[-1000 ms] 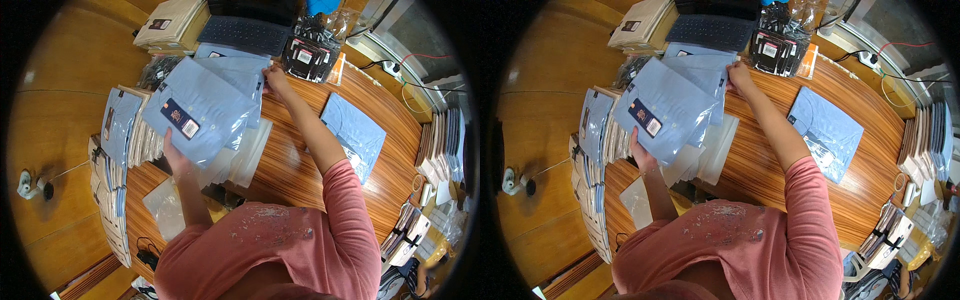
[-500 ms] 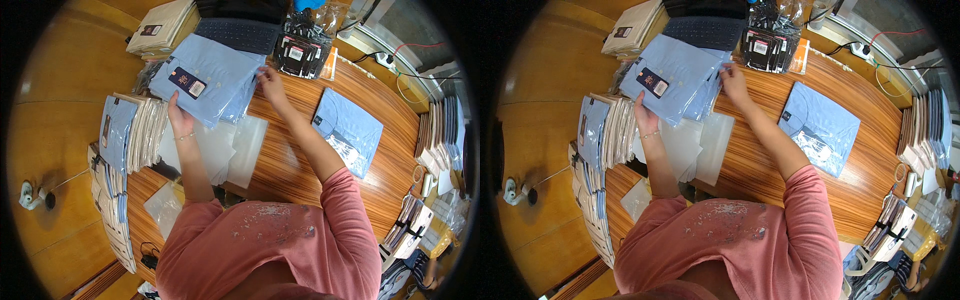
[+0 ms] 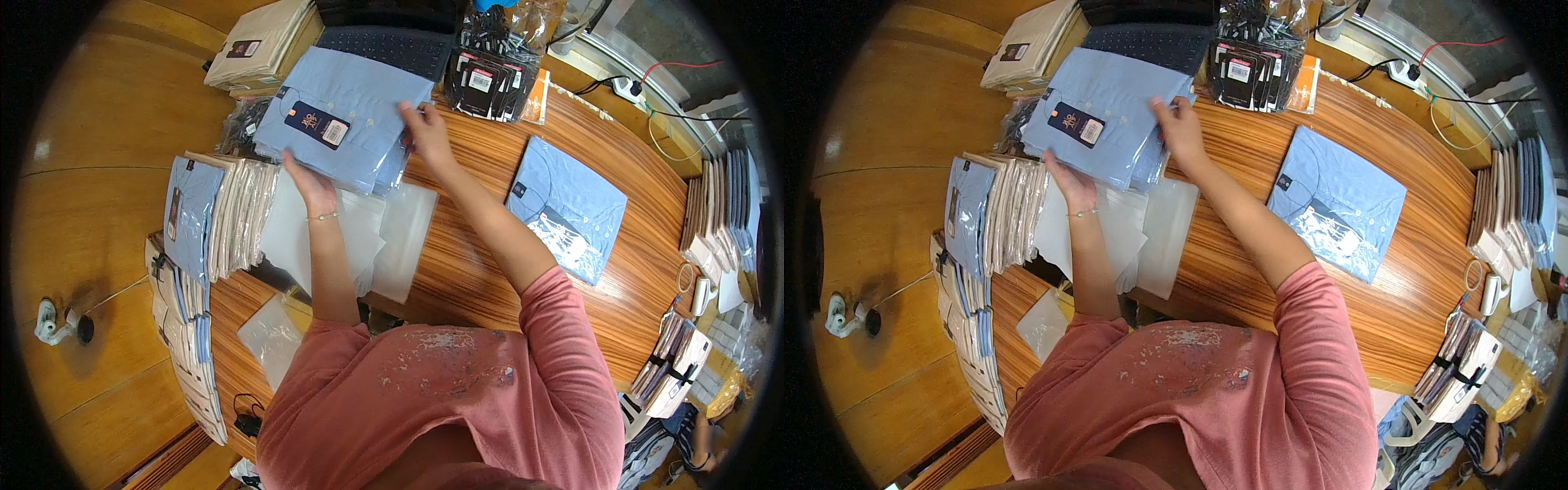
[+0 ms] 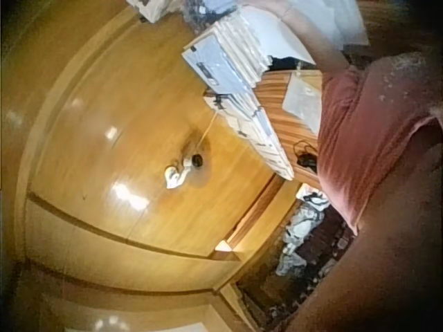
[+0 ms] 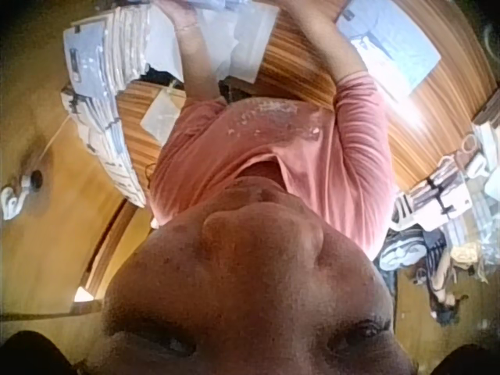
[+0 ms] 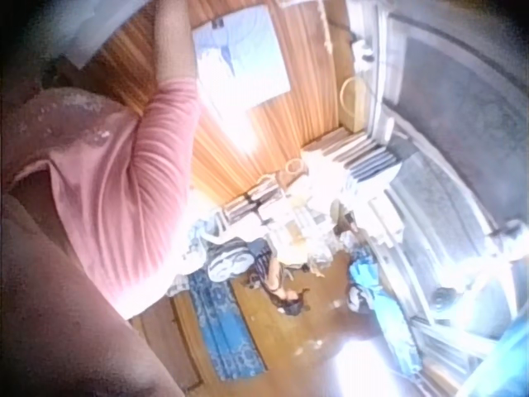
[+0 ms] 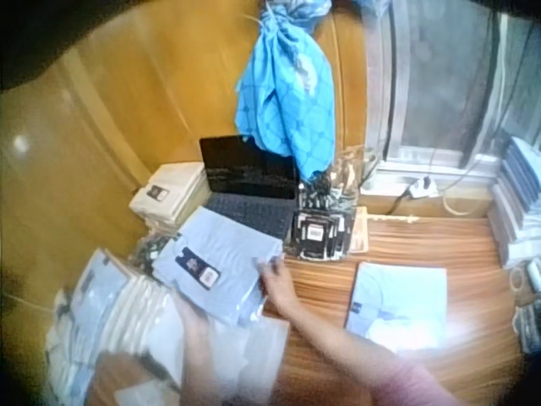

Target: The person packages folded shirts into plastic bags and organizes them into stacks. The person slides a cream-colored shirt into a plastic sleeve, seals it, then moves to a large pile of blue shirts, takes a shirt, lays it flat on a board to fold it around a cardboard insert, and places the folded blue shirt into a plastic sleeve.

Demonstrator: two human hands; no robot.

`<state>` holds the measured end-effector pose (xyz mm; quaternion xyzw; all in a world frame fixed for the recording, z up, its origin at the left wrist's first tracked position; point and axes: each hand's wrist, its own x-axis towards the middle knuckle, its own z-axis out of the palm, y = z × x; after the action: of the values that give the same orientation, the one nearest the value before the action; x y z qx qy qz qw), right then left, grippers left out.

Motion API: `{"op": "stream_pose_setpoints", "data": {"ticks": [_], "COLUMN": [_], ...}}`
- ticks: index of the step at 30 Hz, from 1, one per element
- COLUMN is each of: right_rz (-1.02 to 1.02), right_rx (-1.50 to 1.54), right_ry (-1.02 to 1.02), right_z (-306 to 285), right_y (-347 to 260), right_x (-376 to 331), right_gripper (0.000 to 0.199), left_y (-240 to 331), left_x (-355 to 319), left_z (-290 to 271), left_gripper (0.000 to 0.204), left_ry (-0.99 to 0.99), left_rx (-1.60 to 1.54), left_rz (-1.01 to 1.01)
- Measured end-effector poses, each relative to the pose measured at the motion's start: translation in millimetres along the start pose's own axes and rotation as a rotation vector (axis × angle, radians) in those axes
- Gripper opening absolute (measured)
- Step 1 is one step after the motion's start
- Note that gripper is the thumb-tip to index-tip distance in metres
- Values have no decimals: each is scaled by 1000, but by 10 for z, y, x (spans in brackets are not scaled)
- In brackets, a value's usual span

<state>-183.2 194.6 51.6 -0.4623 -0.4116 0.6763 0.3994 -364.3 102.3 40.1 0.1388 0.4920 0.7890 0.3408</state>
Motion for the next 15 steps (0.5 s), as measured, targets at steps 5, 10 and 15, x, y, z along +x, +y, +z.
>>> {"op": "stream_pose_setpoints", "data": {"ticks": [5, 10, 15], "right_rz": [-433, -339, -381], "right_rx": [-184, -355, 99], "right_ry": [80, -24, -177], "right_z": [213, 96, 342], "right_y": [88, -214, -357], "right_x": [-196, -584, -985], "right_gripper": [33, 29, 30], "left_y": [72, 199, 401], "left_x": [40, -30, -165], "left_z": [-251, -197, 16], "left_gripper": [54, 54, 54], "left_ry": [32, 59, -363], "left_rx": [-55, -142, 221], "left_rz": [-80, -66, 140]}}
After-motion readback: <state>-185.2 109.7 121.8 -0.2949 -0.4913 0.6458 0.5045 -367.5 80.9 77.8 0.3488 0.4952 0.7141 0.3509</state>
